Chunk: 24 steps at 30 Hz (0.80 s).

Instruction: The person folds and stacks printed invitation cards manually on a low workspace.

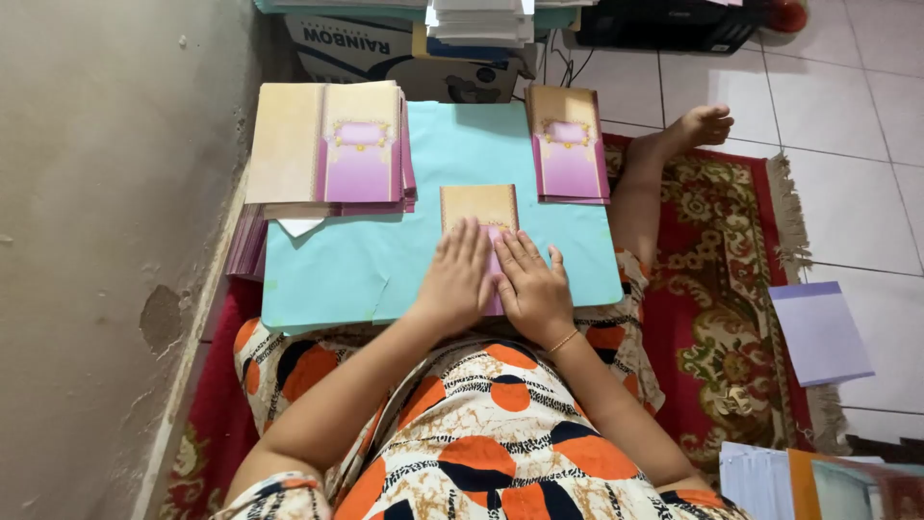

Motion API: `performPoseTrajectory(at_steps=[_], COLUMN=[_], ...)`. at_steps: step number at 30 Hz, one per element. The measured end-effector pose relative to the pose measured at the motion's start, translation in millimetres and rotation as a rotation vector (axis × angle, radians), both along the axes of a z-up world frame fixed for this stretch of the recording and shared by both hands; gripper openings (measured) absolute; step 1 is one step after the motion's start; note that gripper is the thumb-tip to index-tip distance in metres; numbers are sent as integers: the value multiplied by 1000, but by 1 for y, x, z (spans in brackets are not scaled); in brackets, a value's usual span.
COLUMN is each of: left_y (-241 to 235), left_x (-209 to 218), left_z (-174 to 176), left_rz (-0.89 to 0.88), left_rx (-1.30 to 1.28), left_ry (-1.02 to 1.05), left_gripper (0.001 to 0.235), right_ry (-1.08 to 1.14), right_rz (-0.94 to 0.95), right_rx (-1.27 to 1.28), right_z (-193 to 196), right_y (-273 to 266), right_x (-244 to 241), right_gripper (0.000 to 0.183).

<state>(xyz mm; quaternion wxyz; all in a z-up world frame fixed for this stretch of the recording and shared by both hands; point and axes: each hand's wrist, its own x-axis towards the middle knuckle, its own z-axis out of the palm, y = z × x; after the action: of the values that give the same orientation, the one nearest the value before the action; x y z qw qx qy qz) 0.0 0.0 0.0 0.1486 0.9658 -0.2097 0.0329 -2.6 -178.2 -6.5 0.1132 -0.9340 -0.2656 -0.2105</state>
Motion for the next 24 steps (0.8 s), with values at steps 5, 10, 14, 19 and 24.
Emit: performPoseTrajectory(at_steps=[5,10,14,19,24], left_y=[0,14,15,6,7], left_x=[-4,53,54,-10,-24], left_z=[-7,-20,-21,-11,-10], left_rz=[-26,81,154,60,-6], left_rx=[31,43,0,43,53], left_ry=[30,-1,-65,-95,-17], left_gripper=[75,74,77,76,77], right_ry=[-17,0,3,3,-6], right_rz=[3,2,13,8,17], right_rx=[1,12,5,10,3], right_z=[1,1,3,1,-1], right_y=[0,0,-1,0,-2], right_x=[1,0,-1,0,1], right_gripper=[50,51,51,51,51])
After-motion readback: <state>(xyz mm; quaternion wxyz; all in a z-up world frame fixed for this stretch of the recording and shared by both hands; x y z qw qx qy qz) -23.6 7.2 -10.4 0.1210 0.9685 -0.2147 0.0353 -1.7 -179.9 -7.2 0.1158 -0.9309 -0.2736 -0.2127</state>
